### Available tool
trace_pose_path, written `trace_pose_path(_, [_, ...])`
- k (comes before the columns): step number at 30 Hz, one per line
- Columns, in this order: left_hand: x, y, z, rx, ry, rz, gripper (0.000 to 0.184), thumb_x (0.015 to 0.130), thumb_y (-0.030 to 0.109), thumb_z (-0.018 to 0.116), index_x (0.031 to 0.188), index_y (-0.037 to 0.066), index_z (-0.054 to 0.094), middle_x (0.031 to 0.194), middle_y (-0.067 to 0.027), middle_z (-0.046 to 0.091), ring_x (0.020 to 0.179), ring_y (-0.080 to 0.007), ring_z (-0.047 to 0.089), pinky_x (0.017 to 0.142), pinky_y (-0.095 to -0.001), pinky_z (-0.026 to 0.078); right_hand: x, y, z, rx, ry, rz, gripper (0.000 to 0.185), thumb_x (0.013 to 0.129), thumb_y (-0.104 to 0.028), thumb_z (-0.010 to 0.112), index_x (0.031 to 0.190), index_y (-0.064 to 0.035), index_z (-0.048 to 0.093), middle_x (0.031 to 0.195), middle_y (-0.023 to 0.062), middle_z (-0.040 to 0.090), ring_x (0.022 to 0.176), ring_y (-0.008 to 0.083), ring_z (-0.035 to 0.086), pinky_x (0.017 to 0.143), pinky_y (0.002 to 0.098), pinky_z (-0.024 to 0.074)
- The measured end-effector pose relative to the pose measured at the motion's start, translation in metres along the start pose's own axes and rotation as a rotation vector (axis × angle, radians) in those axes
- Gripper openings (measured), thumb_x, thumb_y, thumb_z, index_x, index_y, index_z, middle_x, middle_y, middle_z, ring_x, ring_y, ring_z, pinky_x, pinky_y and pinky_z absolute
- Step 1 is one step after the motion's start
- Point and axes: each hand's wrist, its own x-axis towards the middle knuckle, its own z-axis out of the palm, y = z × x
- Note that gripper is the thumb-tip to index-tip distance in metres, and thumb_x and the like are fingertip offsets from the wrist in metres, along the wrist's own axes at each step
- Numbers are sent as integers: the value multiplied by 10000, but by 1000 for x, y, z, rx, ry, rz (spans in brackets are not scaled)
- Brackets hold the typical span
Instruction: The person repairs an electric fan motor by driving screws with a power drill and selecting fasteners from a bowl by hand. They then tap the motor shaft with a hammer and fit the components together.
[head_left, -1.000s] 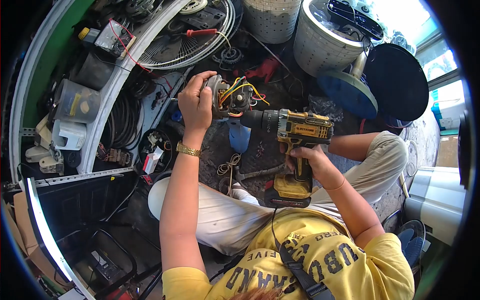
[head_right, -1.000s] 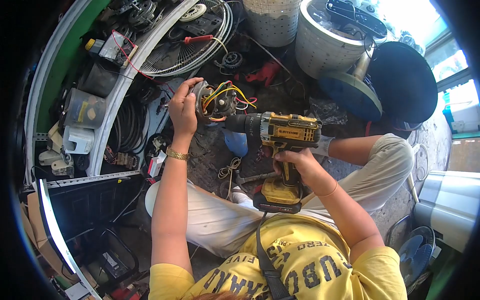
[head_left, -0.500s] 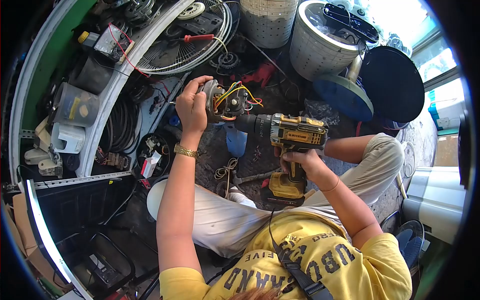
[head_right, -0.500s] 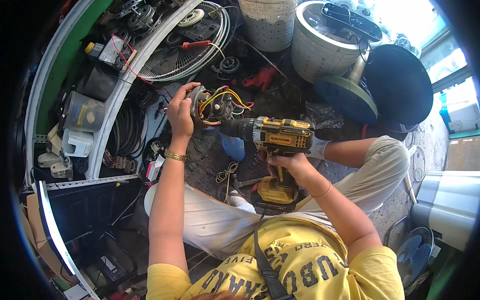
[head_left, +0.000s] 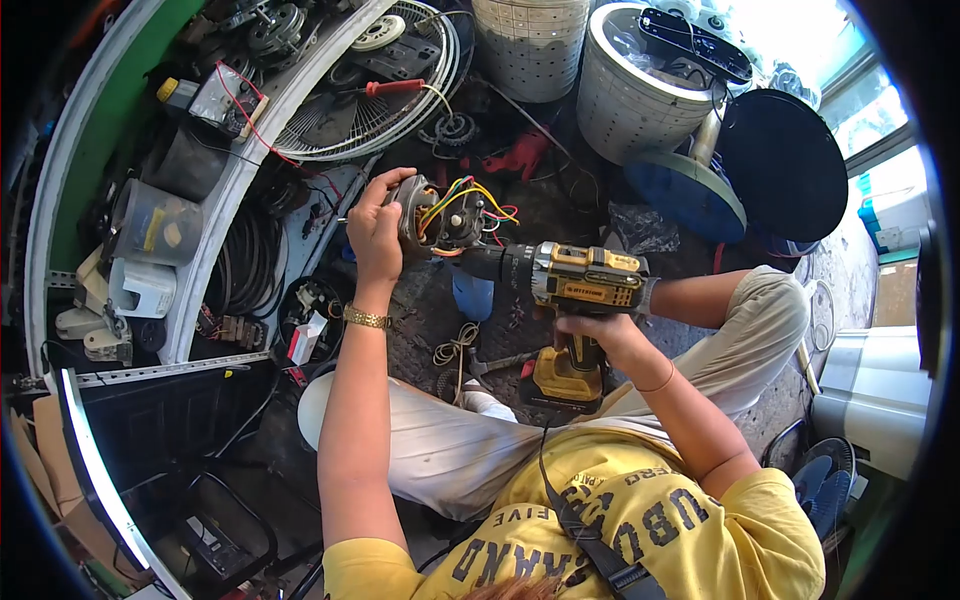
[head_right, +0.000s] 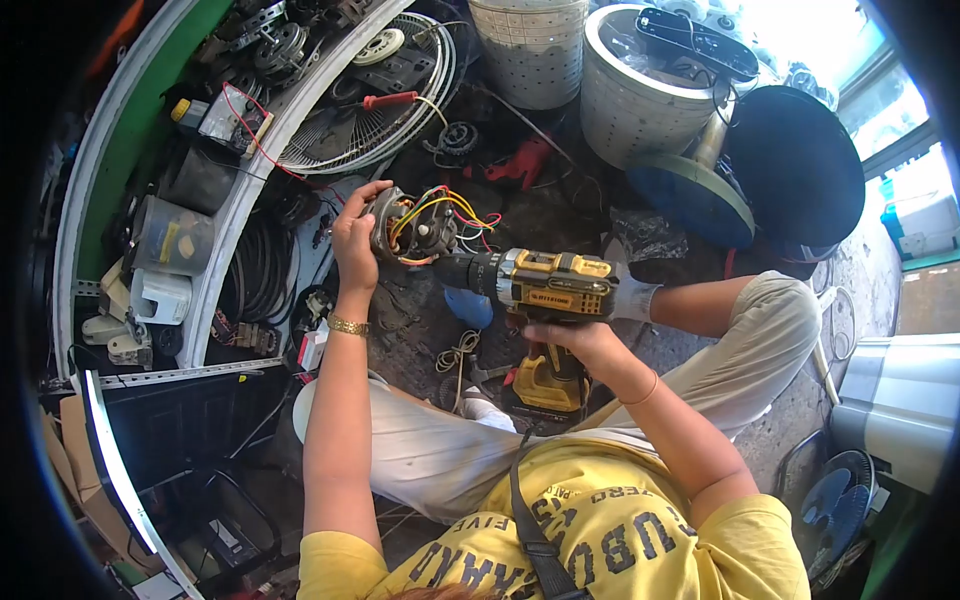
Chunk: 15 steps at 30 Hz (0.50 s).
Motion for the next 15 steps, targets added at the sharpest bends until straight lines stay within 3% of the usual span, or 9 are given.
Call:
trace_pose_path(2, [-2,0,-9,-42,-84,45,437,784,214,431,1070,-41,641,991,-139,675,925,-196,639,842,-304,476,-7,2,-1,-63,-17,30,373,847,-56,680,1203,-8,583,1089,92,678,915,150,632,724,290,533])
trace_pose_path(3, [-6,-1,-13,-73,-124,16,501,775,294,445,1080,-59,627,1013,-146,665,963,-195,630,866,-293,467,-13,4,-4,-86,-10,25,333,841,-54,682,1160,-9,599,1021,78,685,874,148,637,723,289,527])
trace_pose_path(7, [-26,7,-29,-279,-170,-104,593,753,371,453,1100,-86,604,1069,-165,660,963,-204,635,888,-298,470,-36,29,-38,-74,-22,-4,253,827,-55,693,1067,-11,622,882,58,663,802,154,644,738,293,522])
trace_pose_path(12, [-49,3,-58,-331,-126,-200,582,810,393,436,1075,-97,602,1097,-210,647,1008,-248,631,914,-339,472,-35,28,-43,131,-1,-56,256,831,-43,678,1079,-22,618,903,52,665,842,136,633,768,284,505])
trace_pose_path(15, [-66,-7,-72,-360,-44,-187,542,804,361,474,1077,-89,605,1109,-255,622,1057,-314,608,950,-397,464,-20,40,-40,-33,110,-62,253,836,-44,670,1082,-29,612,1003,44,651,927,136,611,828,287,493])
